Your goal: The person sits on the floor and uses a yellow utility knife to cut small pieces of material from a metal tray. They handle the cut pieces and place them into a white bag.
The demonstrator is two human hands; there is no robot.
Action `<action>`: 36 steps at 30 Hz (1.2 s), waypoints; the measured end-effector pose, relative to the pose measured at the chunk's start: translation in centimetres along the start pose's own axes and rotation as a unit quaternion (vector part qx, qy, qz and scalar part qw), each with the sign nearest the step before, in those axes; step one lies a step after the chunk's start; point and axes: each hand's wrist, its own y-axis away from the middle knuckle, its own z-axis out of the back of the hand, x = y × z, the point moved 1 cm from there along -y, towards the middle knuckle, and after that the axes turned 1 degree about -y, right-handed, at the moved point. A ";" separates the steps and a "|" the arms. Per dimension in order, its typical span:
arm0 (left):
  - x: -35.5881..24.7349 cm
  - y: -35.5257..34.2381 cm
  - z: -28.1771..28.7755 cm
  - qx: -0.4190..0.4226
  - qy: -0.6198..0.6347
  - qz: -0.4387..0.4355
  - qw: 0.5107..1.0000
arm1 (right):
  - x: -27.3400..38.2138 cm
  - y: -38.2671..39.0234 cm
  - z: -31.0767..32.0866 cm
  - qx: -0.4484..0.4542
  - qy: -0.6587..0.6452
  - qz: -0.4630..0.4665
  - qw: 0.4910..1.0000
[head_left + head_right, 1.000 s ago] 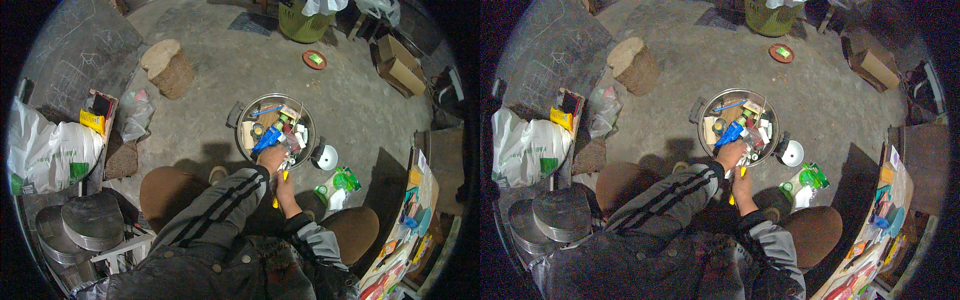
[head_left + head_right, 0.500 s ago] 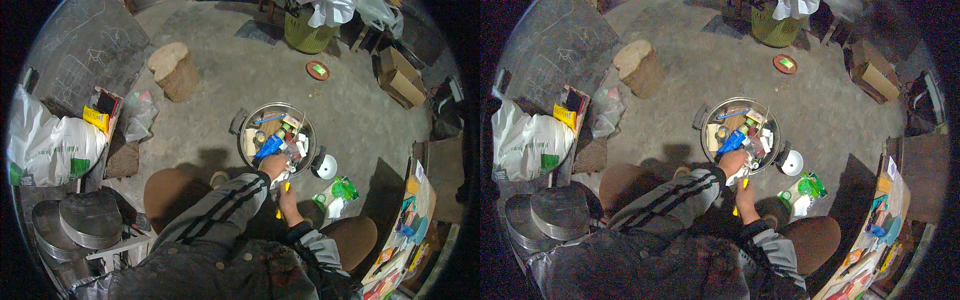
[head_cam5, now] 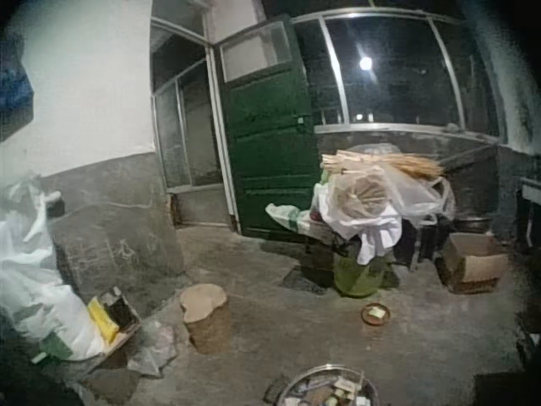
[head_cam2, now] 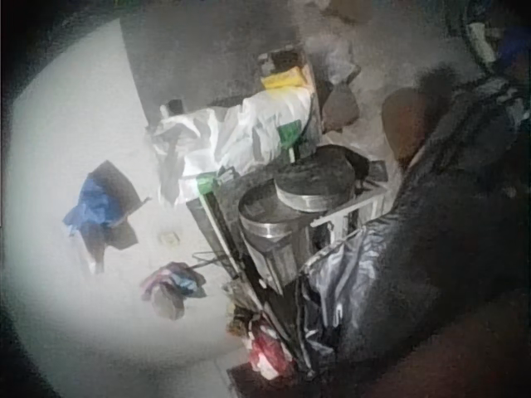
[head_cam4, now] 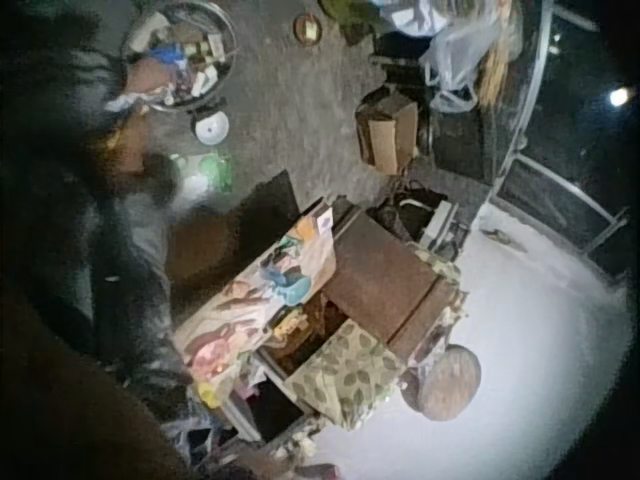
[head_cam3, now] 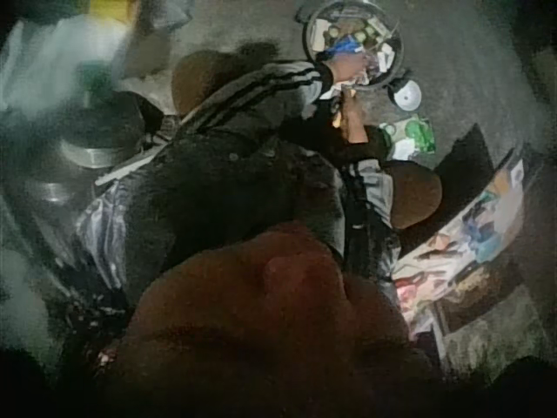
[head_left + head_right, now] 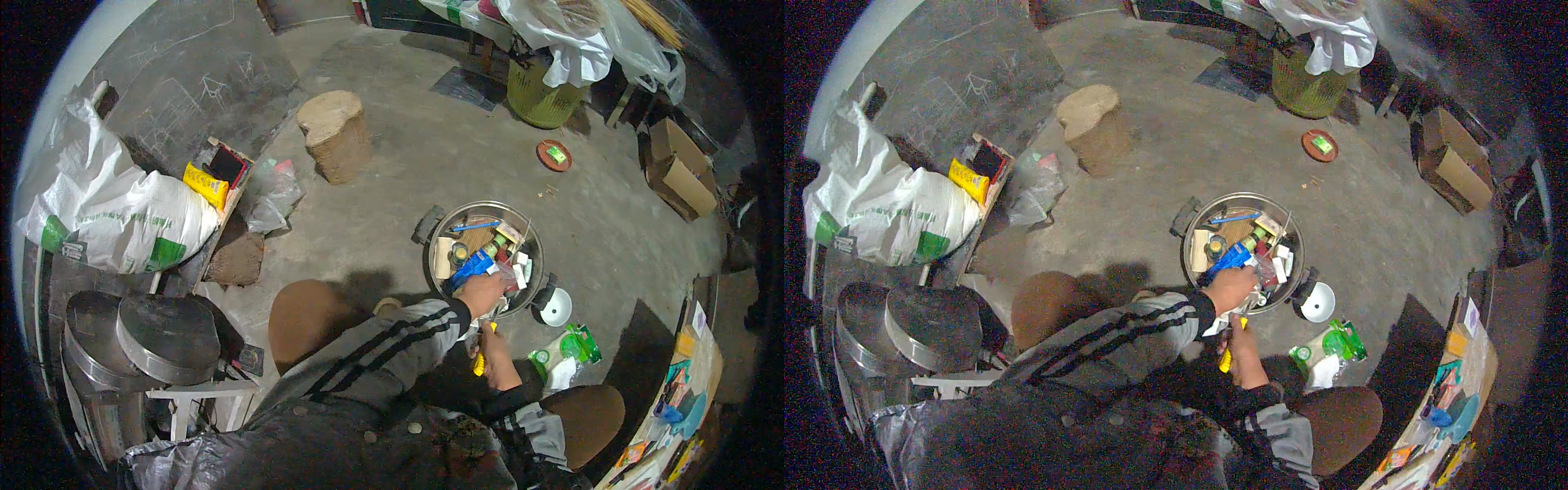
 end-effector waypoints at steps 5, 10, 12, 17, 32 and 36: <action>1.2 -0.6 0.6 0.147 -0.058 0.016 0.987 | -0.2 1.8 0.4 0.025 -0.019 0.019 0.999; 1.9 -0.7 1.9 0.152 -0.019 -0.024 0.988 | -0.3 1.5 2.1 -0.041 -0.044 0.160 0.985; 1.7 -0.7 2.3 0.168 -0.016 -0.032 0.985 | 0.0 0.3 2.7 -0.103 -0.042 0.212 0.971; 1.5 -0.7 3.6 0.194 -0.017 -0.055 0.979 | 1.1 -2.0 3.7 -0.205 0.172 0.334 0.904; 0.4 0.4 5.3 0.230 -0.001 -0.010 0.973 | 1.4 -4.9 1.2 -0.239 0.228 0.388 0.861; 0.1 2.0 6.4 0.310 -0.056 0.044 0.948 | 1.3 -5.5 1.2 -0.257 0.249 0.402 0.843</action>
